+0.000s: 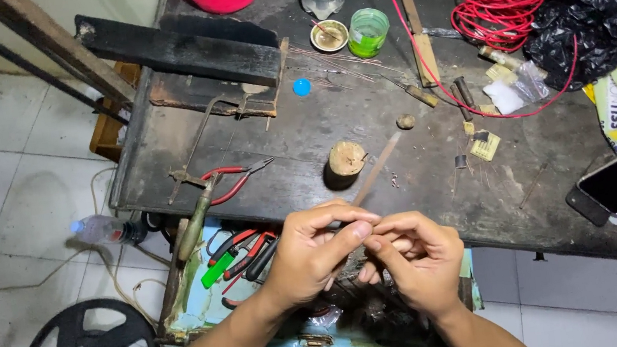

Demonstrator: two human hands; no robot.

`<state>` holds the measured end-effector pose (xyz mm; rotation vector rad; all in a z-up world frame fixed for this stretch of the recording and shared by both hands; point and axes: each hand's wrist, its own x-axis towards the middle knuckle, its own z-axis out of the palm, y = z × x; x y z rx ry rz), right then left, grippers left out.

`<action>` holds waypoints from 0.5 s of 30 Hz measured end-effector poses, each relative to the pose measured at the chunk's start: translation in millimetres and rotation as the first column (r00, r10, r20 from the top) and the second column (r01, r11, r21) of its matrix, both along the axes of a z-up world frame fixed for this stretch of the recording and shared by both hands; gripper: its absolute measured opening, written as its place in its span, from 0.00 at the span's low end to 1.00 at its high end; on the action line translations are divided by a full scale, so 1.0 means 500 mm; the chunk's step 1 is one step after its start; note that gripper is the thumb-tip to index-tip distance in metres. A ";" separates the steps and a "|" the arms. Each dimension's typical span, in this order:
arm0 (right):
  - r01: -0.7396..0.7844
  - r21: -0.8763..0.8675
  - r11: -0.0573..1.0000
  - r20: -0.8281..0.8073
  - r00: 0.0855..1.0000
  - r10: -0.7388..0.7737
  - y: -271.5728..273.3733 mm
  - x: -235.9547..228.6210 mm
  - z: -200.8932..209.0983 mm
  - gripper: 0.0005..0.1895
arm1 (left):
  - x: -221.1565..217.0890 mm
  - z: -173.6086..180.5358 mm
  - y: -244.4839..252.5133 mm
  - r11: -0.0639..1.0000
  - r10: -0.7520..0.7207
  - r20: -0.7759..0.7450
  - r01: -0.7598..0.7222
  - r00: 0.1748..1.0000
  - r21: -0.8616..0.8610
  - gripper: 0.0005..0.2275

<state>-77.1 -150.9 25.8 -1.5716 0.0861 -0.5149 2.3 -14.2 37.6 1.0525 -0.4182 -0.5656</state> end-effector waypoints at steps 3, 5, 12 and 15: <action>-0.047 -0.123 0.991 -0.046 0.998 0.041 -0.006 0.006 0.014 0.03 | 0.003 -0.008 0.016 0.982 0.048 0.021 -0.051 0.999 0.181 0.06; -0.090 -0.187 0.978 -0.099 0.992 0.072 -0.023 0.010 0.001 0.03 | 0.010 -0.011 0.033 0.950 0.068 0.235 -0.135 0.970 0.281 0.07; 0.288 -0.586 0.758 -0.077 0.911 -0.405 -0.163 0.078 -0.093 0.05 | 0.012 -0.094 0.052 0.899 0.008 0.756 -0.335 0.655 0.281 0.06; 0.317 -0.630 0.709 -0.161 0.840 -0.519 -0.238 0.105 -0.168 0.05 | 0.000 -0.137 0.045 0.916 -0.058 0.792 -0.283 0.607 0.284 0.06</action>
